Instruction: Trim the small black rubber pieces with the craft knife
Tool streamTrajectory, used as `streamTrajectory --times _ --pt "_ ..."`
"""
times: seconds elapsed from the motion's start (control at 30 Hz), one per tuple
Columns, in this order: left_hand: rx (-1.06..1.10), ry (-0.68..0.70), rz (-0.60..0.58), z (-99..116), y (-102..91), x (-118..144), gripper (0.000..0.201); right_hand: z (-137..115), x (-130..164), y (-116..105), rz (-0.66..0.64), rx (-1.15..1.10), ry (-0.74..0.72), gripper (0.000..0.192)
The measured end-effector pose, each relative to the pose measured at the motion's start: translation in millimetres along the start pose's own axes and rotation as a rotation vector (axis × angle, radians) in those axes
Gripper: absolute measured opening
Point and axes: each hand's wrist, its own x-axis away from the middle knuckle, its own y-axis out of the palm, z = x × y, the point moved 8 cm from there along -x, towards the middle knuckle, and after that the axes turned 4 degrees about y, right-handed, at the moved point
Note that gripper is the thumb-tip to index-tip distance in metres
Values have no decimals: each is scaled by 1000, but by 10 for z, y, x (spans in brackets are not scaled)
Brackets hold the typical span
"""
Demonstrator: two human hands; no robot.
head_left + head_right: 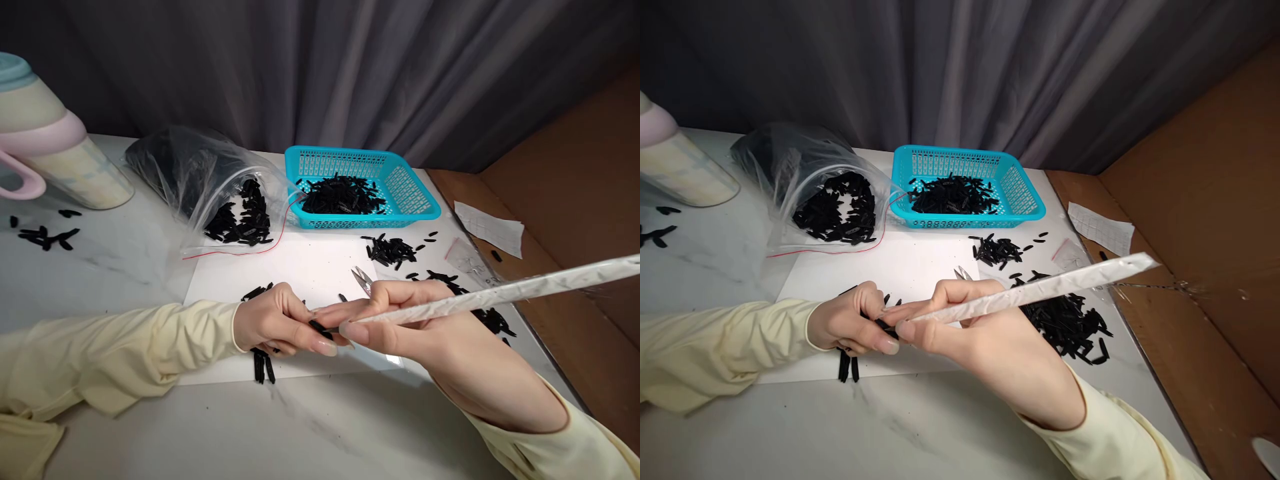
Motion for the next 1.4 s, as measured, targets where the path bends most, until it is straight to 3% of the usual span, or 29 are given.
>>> streamTrajectory --times 0.3,0.87,1.4 --pt "-12 -16 -17 -19 -2 -2 27 -2 -19 19 -18 -40 -10 25" --pt "14 -2 12 15 -3 3 13 23 -25 19 -1 -8 1 17" --pt "42 49 -34 52 25 -17 14 73 -104 -104 57 -34 81 26"
